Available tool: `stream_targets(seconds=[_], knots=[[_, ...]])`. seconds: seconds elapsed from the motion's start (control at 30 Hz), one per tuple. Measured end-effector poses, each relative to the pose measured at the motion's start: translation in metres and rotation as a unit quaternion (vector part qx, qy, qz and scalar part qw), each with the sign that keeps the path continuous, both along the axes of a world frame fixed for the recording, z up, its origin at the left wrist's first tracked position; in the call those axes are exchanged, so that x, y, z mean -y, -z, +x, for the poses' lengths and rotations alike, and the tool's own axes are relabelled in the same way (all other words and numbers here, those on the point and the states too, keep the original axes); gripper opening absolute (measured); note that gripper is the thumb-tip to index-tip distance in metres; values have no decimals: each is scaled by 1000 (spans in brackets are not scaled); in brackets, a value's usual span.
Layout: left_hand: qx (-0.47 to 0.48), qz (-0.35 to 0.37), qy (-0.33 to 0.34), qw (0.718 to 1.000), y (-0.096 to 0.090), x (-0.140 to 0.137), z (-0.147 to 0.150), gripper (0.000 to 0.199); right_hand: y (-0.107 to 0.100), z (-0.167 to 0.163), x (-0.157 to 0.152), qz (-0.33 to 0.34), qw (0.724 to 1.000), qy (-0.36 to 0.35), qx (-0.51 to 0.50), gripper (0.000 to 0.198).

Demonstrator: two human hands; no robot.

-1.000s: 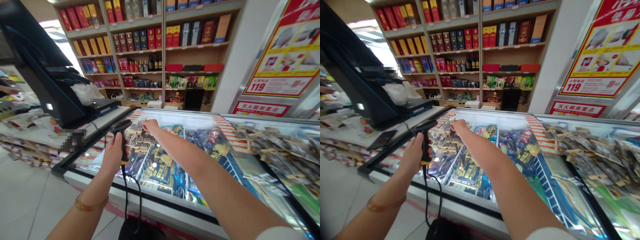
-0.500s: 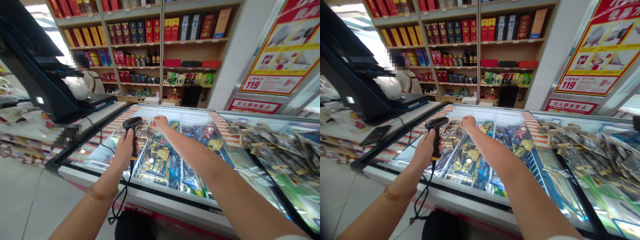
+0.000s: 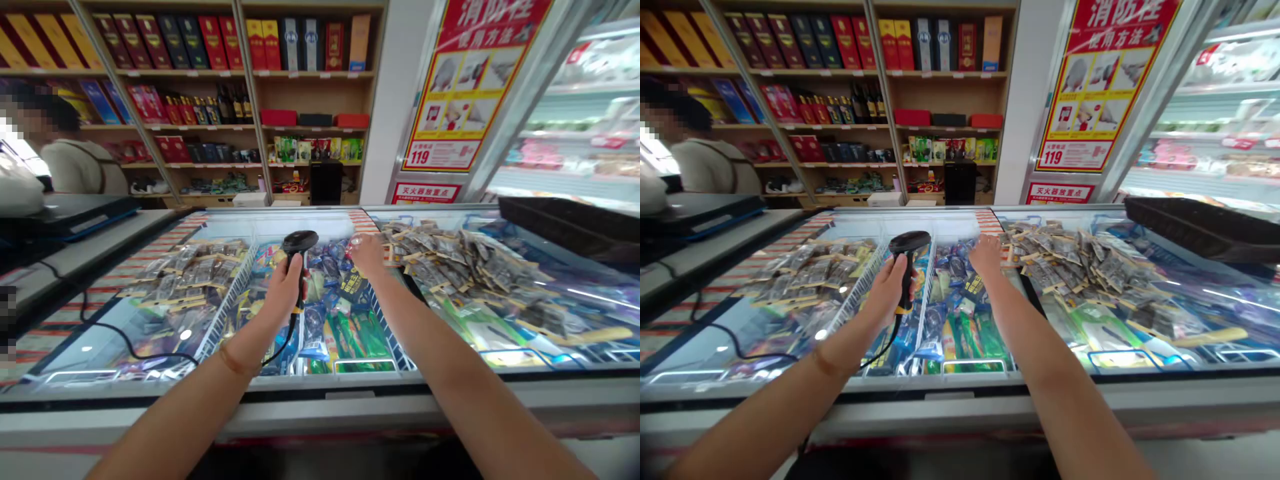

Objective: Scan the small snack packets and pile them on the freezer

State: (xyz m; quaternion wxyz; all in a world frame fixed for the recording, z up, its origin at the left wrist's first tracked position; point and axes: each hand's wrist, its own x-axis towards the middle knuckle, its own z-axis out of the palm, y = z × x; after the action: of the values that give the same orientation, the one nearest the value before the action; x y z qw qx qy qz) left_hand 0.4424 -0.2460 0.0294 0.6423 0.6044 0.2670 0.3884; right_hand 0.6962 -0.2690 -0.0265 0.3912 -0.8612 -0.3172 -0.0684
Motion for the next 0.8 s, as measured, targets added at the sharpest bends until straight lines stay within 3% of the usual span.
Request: stream_targets(seconds=[0.1,0.43,0.63,0.8], knots=[[-1,-5,13,1000,5,3,17,53,4,8,6,-85,994,59,34,48],[-23,-2,17,1000,31,-13,10,54,-9,2,6,-184,978,99,14,68],[-21,20,31,999,30,-10,9,52,-7,8,3,-177,980,90,-16,72],[-28,19,33,999,30,-8,8,52,-6,5,1,-172,984,42,-5,67]])
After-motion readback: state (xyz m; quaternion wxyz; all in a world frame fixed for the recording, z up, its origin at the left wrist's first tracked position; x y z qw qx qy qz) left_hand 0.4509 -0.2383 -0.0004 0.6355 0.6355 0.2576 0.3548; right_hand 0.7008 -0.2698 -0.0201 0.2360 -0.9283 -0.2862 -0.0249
